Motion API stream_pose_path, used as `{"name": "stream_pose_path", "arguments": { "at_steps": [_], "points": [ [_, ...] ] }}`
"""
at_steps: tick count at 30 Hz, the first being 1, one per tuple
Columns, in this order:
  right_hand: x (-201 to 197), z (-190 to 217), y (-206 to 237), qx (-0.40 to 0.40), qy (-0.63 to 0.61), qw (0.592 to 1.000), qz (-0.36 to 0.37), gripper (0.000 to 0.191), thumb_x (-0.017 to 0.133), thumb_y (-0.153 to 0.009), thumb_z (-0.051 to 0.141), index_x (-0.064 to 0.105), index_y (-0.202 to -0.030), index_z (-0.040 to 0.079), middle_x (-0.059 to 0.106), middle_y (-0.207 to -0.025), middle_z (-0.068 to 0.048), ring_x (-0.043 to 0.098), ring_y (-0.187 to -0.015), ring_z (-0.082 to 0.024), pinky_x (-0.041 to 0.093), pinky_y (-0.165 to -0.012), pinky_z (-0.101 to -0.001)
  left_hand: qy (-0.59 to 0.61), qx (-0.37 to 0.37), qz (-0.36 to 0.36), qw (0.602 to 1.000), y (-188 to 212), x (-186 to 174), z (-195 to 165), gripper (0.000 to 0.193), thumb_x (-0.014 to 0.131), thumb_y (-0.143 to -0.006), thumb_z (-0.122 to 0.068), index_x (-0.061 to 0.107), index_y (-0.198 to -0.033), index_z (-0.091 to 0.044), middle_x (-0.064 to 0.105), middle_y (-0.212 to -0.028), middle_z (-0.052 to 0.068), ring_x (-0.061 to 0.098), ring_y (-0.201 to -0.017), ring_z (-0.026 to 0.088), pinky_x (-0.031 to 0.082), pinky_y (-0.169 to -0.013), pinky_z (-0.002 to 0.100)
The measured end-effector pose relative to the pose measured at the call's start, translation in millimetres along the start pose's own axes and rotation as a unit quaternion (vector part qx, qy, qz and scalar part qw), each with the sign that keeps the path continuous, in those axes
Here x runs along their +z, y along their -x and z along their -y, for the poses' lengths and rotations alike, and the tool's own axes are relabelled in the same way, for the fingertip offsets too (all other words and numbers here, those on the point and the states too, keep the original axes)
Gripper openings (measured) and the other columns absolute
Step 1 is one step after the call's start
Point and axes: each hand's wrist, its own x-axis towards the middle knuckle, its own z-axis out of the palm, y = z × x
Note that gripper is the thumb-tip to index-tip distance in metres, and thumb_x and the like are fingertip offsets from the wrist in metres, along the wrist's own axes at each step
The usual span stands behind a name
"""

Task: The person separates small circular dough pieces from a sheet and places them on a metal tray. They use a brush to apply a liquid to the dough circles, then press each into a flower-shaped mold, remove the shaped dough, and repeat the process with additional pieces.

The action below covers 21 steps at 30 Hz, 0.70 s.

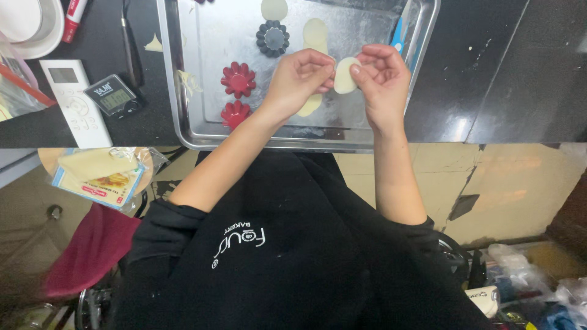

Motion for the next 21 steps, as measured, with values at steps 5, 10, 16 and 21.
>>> {"name": "stream_pose_path", "arguments": {
  "at_steps": [5,10,16,21],
  "points": [
    [2,-5,10,0.022,0.06,0.996,0.057,0.036,0.075,-0.093,-0.009,0.059,-0.124,-0.003,0.069,-0.112,-0.011,0.071,-0.102,-0.014,0.06,-0.091,-0.028,-0.043,-0.007,-0.02,0.999,12,-1,15,0.022,0.073,-0.095,-0.019,0.073,-0.104,0.001,0.075,-0.092,0.007,0.071,-0.081,0.01,0.058,-0.069,0.023],
    [5,-30,30,0.048,0.093,0.994,0.027,0.027,0.08,-0.089,-0.01,0.064,-0.11,-0.004,0.07,-0.105,-0.011,0.069,-0.095,-0.013,0.058,-0.085,-0.0255,0.13,-0.113,-0.068,0.983,28,-11,26,0.023,0.072,-0.095,-0.023,0.07,-0.103,-0.002,0.076,-0.096,0.009,0.073,-0.085,0.015,0.058,-0.074,0.026],
    [-10,-38,44,-0.066,0.148,0.986,0.028,0.018,0.081,-0.09,-0.011,0.068,-0.098,-0.001,0.068,-0.101,-0.009,0.066,-0.093,-0.012,0.055,-0.082,-0.0243,0.26,-0.157,-0.068,0.95,36,-26,28,0.024,0.068,-0.095,-0.022,0.062,-0.109,-0.004,0.074,-0.103,0.011,0.073,-0.091,0.019,0.06,-0.08,0.031],
    [-29,-16,35,0.02,0.119,0.993,0.008,0.014,0.076,-0.094,-0.004,0.07,-0.106,-0.002,0.072,-0.104,-0.009,0.067,-0.093,-0.012,0.057,-0.083,-0.027,0.051,-0.049,-0.097,0.993,34,-28,19,0.022,0.066,-0.099,-0.018,0.066,-0.113,-0.001,0.075,-0.103,0.012,0.072,-0.09,0.017,0.059,-0.08,0.03]
  ]
}}
